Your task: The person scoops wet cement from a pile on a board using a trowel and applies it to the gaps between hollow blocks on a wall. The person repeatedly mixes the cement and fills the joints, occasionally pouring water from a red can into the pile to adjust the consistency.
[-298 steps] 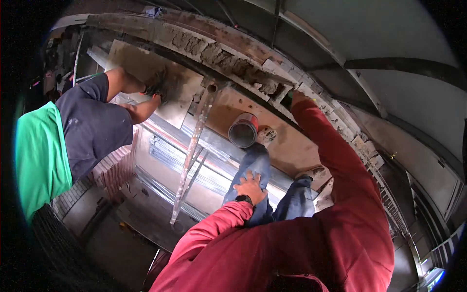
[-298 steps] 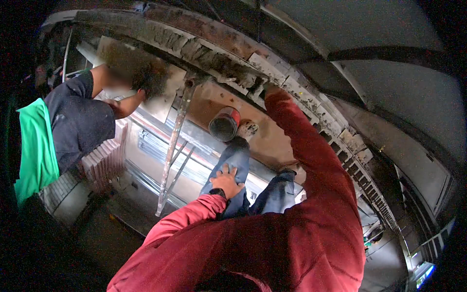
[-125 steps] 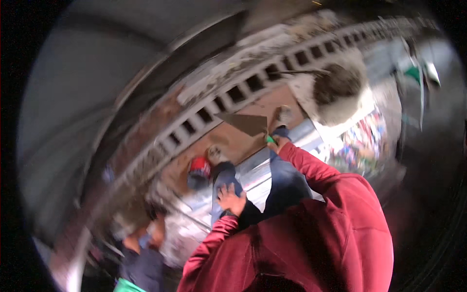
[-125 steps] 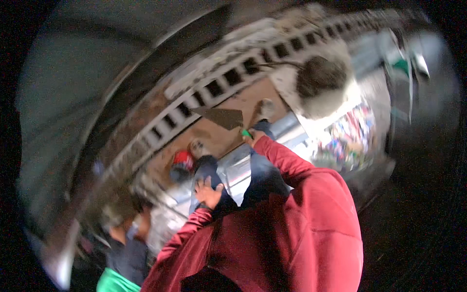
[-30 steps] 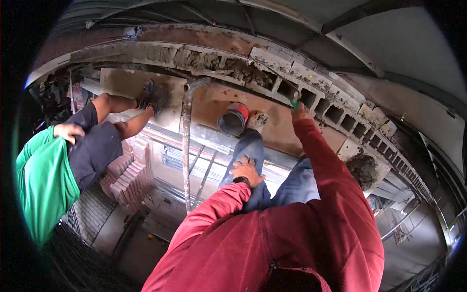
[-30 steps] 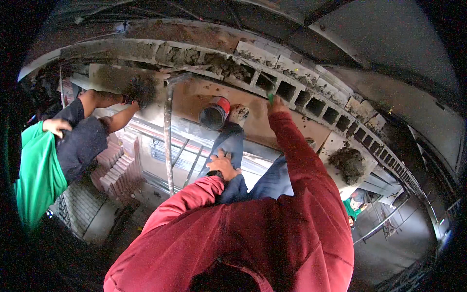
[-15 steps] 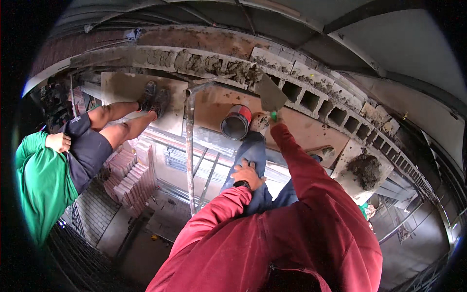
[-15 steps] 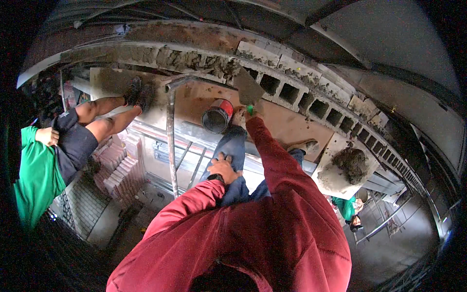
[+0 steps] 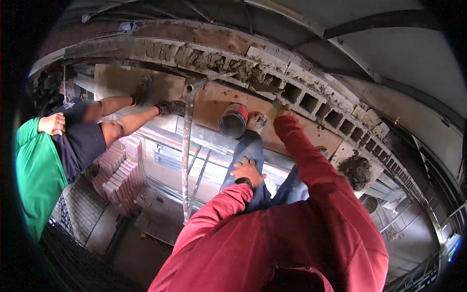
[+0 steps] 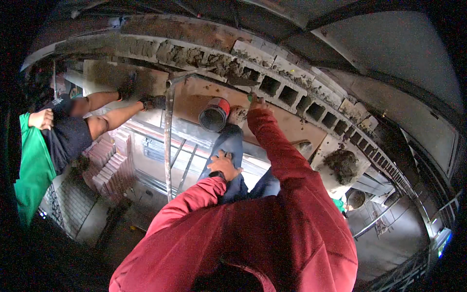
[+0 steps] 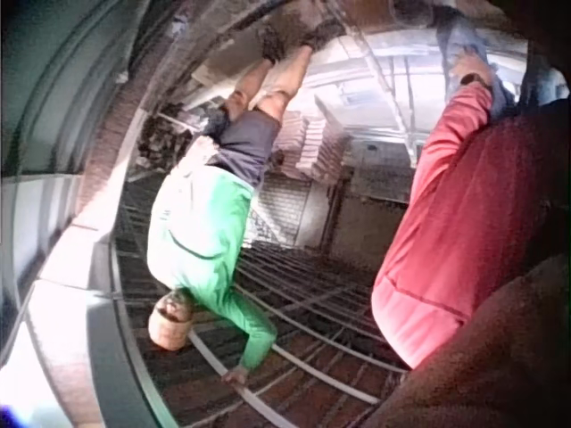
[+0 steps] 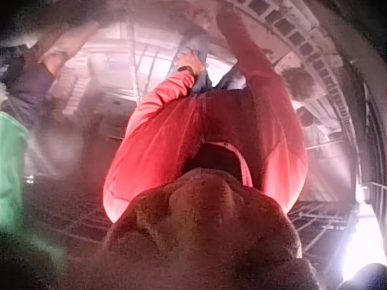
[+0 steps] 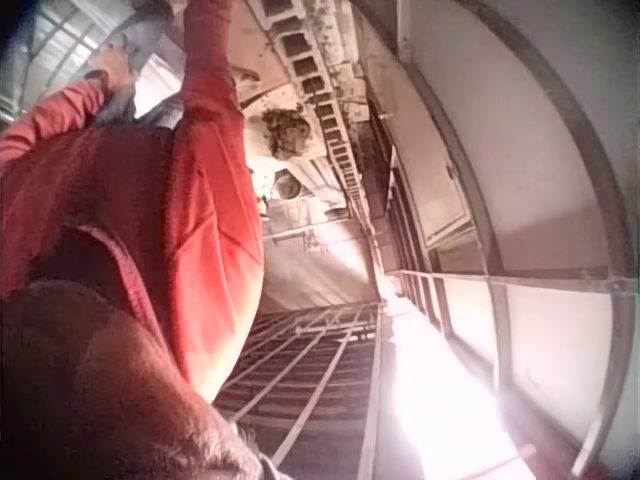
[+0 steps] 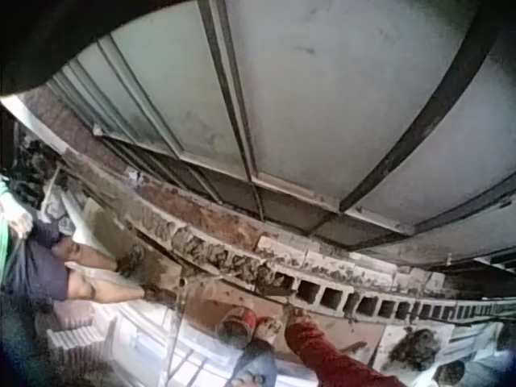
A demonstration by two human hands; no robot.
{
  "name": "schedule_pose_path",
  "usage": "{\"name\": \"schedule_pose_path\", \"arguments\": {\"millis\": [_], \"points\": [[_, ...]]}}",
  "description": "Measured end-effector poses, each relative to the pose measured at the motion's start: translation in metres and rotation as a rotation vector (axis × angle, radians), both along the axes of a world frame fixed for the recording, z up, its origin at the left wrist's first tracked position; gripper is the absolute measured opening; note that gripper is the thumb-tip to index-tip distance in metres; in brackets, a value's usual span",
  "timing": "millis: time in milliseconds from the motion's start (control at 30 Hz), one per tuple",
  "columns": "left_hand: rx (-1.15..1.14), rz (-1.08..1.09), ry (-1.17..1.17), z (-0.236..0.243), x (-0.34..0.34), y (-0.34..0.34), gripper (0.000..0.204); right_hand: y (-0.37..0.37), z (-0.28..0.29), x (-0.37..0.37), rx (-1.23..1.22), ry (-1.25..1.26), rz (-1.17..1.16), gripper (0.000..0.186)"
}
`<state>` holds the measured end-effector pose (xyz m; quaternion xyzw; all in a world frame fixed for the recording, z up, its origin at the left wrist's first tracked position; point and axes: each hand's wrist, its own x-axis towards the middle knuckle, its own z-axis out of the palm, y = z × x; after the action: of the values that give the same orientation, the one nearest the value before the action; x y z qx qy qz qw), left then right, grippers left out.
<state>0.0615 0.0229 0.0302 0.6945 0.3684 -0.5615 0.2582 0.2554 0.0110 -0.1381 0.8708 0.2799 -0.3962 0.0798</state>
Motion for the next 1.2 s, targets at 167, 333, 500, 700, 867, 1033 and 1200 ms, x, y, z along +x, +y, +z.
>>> {"name": "schedule_pose_path", "arguments": {"millis": [167,333,500,700,867,1033,1200], "points": [[-0.025,0.072,0.032,-0.005,-0.012,0.0,0.086,0.043,0.11,0.038,0.017,-0.023,0.205,0.047],[-0.053,0.004,-0.024,-0.001,0.01,0.005,0.087,0.04,-0.018,0.067,-0.006,-0.182,0.19,0.047],[-0.029,0.076,-0.015,-0.008,-0.016,-0.001,0.086,0.067,0.112,0.047,-0.048,-0.034,0.416,0.052],[-0.025,-0.018,-0.044,-0.003,0.008,-0.001,0.085,0.079,0.017,0.062,-0.091,-0.082,0.338,0.041],[-0.026,0.043,-0.029,-0.012,-0.017,-0.007,0.086,0.08,0.045,0.055,-0.067,-0.046,0.325,0.039],[-0.048,0.046,-0.043,-0.006,-0.005,0.002,0.086,0.109,0.03,0.045,-0.098,-0.09,0.411,0.041],[-0.055,0.011,-0.001,-0.006,-0.004,0.003,0.087,0.074,0.014,0.036,-0.095,0.039,0.26,0.046]]}}
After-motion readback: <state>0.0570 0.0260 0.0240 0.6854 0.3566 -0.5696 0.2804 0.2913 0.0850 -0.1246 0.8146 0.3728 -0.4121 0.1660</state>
